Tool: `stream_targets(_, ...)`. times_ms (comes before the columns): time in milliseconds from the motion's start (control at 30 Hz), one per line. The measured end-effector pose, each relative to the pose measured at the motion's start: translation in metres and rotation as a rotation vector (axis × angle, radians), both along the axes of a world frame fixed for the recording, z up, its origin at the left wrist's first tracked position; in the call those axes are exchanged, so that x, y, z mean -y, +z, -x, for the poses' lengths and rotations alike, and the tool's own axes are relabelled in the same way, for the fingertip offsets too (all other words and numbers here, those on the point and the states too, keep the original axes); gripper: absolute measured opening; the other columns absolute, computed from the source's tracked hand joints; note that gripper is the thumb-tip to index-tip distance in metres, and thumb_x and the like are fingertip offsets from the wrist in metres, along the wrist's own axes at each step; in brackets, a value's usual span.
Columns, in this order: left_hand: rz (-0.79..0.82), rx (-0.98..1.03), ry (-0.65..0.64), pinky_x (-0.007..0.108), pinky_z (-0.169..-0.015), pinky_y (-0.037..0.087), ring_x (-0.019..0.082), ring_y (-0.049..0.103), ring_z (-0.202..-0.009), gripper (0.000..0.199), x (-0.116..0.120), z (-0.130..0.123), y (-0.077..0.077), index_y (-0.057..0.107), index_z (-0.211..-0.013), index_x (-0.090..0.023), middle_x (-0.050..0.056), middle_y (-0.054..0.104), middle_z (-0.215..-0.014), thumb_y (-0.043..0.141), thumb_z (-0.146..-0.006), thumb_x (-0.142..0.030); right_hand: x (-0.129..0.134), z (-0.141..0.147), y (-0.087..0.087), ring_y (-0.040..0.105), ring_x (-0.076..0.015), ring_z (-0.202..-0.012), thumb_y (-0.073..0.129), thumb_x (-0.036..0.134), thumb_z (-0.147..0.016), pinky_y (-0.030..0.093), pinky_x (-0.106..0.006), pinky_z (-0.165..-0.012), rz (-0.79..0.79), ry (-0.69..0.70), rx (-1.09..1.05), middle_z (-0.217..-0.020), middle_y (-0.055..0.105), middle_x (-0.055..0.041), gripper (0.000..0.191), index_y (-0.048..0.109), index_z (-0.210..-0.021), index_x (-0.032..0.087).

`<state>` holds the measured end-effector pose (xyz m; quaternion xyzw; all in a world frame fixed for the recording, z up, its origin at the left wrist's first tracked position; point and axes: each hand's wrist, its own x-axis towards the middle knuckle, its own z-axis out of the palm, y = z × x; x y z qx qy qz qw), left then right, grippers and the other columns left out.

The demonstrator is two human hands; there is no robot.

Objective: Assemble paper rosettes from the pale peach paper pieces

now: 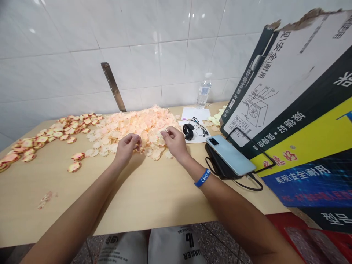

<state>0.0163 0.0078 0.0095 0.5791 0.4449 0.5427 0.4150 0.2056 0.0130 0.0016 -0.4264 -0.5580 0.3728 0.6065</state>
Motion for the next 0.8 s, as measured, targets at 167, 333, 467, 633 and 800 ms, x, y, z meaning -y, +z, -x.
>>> stream_targets(167, 0.040, -0.065, -0.138, 0.024, -0.055, 0.050, 0.015, 0.063, -0.076, 0.038, 0.010, -0.010, 0.004, 0.064, -0.104, -0.019, 0.009, 0.065, -0.114, 0.069, -0.075, -0.044, 0.010, 0.009, 0.005, 0.051, -0.0111, -0.054, 0.064, 0.046, -0.080, 0.040, -0.025, -0.052, 0.027, 0.184, -0.059, -0.065, 0.058, -0.0001, 0.031, 0.056, -0.067, 0.019)
stream_targets(333, 0.071, -0.142, -0.210, 0.022, -0.051, 0.041, 0.010, 0.052, -0.053, 0.027, 0.012, -0.012, 0.002, 0.060, -0.069, -0.016, 0.000, 0.059, -0.060, 0.069, -0.074, -0.041, 0.014, 0.012, 0.003, 0.052, -0.0111, -0.054, 0.065, 0.052, -0.078, 0.041, -0.025, -0.052, 0.069, 0.228, -0.042, -0.063, 0.058, -0.0004, 0.036, 0.056, -0.068, 0.019)
stream_targets(467, 0.089, -0.099, -0.315, 0.023, -0.049, 0.038, 0.009, 0.047, -0.048, 0.036, 0.010, -0.010, -0.001, 0.050, -0.058, -0.018, -0.002, 0.052, -0.052, 0.071, -0.071, -0.045, -0.001, -0.005, 0.003, 0.044, -0.0091, -0.050, 0.062, 0.055, -0.080, 0.037, -0.023, -0.047, 0.046, -0.055, -0.186, -0.057, 0.047, 0.0041, 0.038, 0.048, -0.068, 0.022)
stream_targets(633, 0.116, -0.051, -0.296, 0.024, -0.050, 0.039, 0.010, 0.049, -0.051, 0.038, 0.008, -0.011, -0.003, 0.056, -0.063, -0.016, 0.001, 0.057, -0.059, 0.068, -0.073, -0.051, -0.014, -0.023, 0.011, 0.045, -0.0079, -0.052, 0.068, 0.050, -0.077, 0.038, -0.021, -0.048, 0.034, -0.102, -0.304, -0.062, 0.050, 0.0033, 0.037, 0.046, -0.068, 0.022)
stream_targets(800, 0.162, -0.040, -0.244, 0.025, -0.051, 0.041, 0.011, 0.054, -0.053, 0.041, 0.008, -0.012, -0.003, 0.065, -0.071, -0.015, 0.006, 0.067, -0.070, 0.066, -0.074, -0.056, -0.003, -0.010, 0.011, 0.047, -0.0089, -0.056, 0.068, 0.051, -0.075, 0.042, -0.023, -0.052, 0.135, 0.111, -0.252, -0.067, 0.054, 0.0016, 0.036, 0.049, -0.070, 0.021)
